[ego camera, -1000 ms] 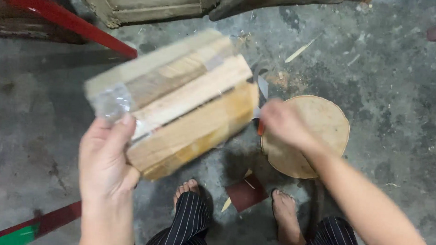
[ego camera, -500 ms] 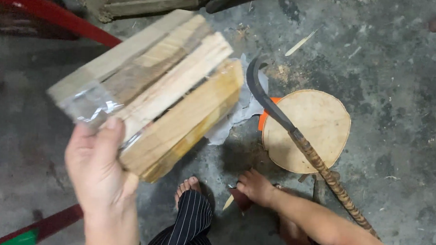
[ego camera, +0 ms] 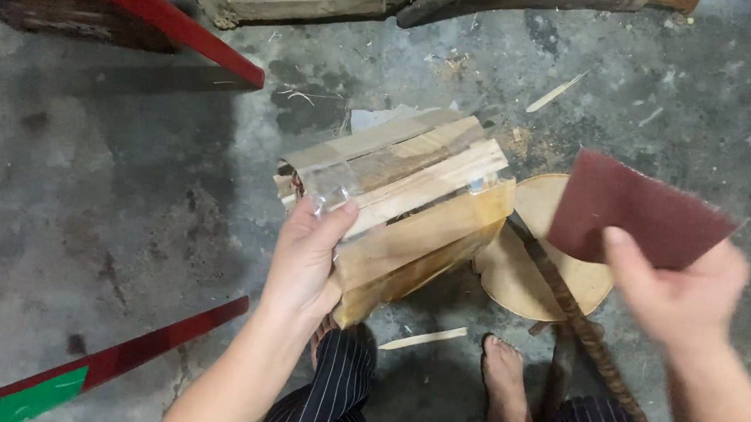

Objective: Finishing a wooden drum frame by trimming excess wood with a sickle and sanding the surfaces for smoothness.

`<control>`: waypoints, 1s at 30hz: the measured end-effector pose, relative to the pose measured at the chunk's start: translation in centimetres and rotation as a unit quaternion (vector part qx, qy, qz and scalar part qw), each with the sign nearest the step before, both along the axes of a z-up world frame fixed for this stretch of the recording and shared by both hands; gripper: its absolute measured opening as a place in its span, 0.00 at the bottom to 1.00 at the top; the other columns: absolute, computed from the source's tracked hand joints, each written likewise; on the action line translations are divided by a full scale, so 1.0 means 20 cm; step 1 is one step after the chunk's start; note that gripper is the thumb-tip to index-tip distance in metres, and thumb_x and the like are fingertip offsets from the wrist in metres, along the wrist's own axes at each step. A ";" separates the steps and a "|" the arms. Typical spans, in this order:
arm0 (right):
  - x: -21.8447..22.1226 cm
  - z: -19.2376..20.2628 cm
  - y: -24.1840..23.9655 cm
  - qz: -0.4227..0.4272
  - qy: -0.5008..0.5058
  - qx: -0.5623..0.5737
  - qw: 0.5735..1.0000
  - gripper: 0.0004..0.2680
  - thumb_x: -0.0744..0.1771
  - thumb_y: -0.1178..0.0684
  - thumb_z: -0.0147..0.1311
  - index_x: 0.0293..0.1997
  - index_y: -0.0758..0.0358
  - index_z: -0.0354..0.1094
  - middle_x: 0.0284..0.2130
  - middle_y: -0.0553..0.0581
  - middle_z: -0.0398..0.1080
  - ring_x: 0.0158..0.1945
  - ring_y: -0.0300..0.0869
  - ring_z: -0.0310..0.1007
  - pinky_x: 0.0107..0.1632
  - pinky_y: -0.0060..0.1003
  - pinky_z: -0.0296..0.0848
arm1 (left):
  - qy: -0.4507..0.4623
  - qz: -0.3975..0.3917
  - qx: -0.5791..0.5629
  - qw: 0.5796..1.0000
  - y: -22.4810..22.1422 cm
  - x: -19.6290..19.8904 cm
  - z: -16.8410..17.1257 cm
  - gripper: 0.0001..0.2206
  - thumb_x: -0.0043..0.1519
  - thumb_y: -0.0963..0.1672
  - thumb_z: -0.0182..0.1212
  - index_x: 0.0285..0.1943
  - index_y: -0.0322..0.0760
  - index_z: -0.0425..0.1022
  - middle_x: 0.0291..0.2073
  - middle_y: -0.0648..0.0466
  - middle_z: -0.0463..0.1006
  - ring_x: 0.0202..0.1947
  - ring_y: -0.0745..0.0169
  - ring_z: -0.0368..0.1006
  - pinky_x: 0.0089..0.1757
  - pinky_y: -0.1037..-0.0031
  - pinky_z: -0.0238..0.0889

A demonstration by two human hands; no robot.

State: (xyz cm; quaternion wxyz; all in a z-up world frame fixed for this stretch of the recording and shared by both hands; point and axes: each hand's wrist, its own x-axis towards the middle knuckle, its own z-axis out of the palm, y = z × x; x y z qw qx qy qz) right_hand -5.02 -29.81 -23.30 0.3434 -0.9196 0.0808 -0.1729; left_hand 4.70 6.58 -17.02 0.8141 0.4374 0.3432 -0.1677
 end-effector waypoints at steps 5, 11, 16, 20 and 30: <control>0.20 0.00 0.40 0.061 0.026 -0.128 0.990 0.17 0.68 0.50 0.56 0.60 0.72 0.70 0.50 0.66 0.75 0.51 0.55 0.77 0.52 0.45 0.73 | 0.050 0.013 0.000 0.999 -0.06 0.03 0.05 0.27 0.56 0.36 0.58 0.68 0.36 0.66 0.55 0.41 0.79 0.53 0.48 0.76 0.56 0.60 0.69; 0.35 -0.01 0.59 0.153 -0.075 -0.083 0.982 0.14 0.69 0.64 0.48 0.63 0.73 0.68 0.60 0.67 0.72 0.63 0.56 0.73 0.66 0.47 0.70 | -0.137 -0.116 -0.043 0.983 0.03 -0.02 -0.15 0.38 0.52 0.34 0.65 0.74 0.40 0.55 0.62 0.47 0.74 0.62 0.53 0.71 0.63 0.62 0.62; 0.35 0.01 0.68 0.154 -0.054 -0.118 0.979 0.14 0.69 0.62 0.46 0.62 0.75 0.69 0.60 0.71 0.72 0.64 0.59 0.72 0.66 0.51 0.69 | -0.128 -0.123 0.000 0.984 0.02 -0.02 -0.20 0.34 0.55 0.33 0.60 0.73 0.37 0.58 0.59 0.47 0.75 0.60 0.55 0.72 0.62 0.64 0.64; 0.06 -0.32 0.87 0.268 0.009 -0.215 0.939 0.18 0.73 0.52 0.36 0.73 0.62 0.43 0.69 0.65 0.45 0.71 0.58 0.46 0.71 0.52 0.47 | -0.105 -0.067 0.036 0.992 0.00 0.01 -0.22 0.16 0.58 0.34 0.60 0.55 0.32 0.72 0.47 0.46 0.80 0.49 0.53 0.77 0.52 0.64 0.71; 0.16 -0.20 1.03 0.257 -0.155 -0.194 0.934 0.15 0.70 0.57 0.39 0.61 0.63 0.71 0.60 0.65 0.70 0.63 0.58 0.71 0.67 0.52 0.70 | -0.058 0.034 0.023 0.998 -0.06 0.05 -0.14 0.22 0.55 0.34 0.62 0.59 0.24 0.64 0.49 0.30 0.78 0.40 0.42 0.80 0.39 0.46 0.76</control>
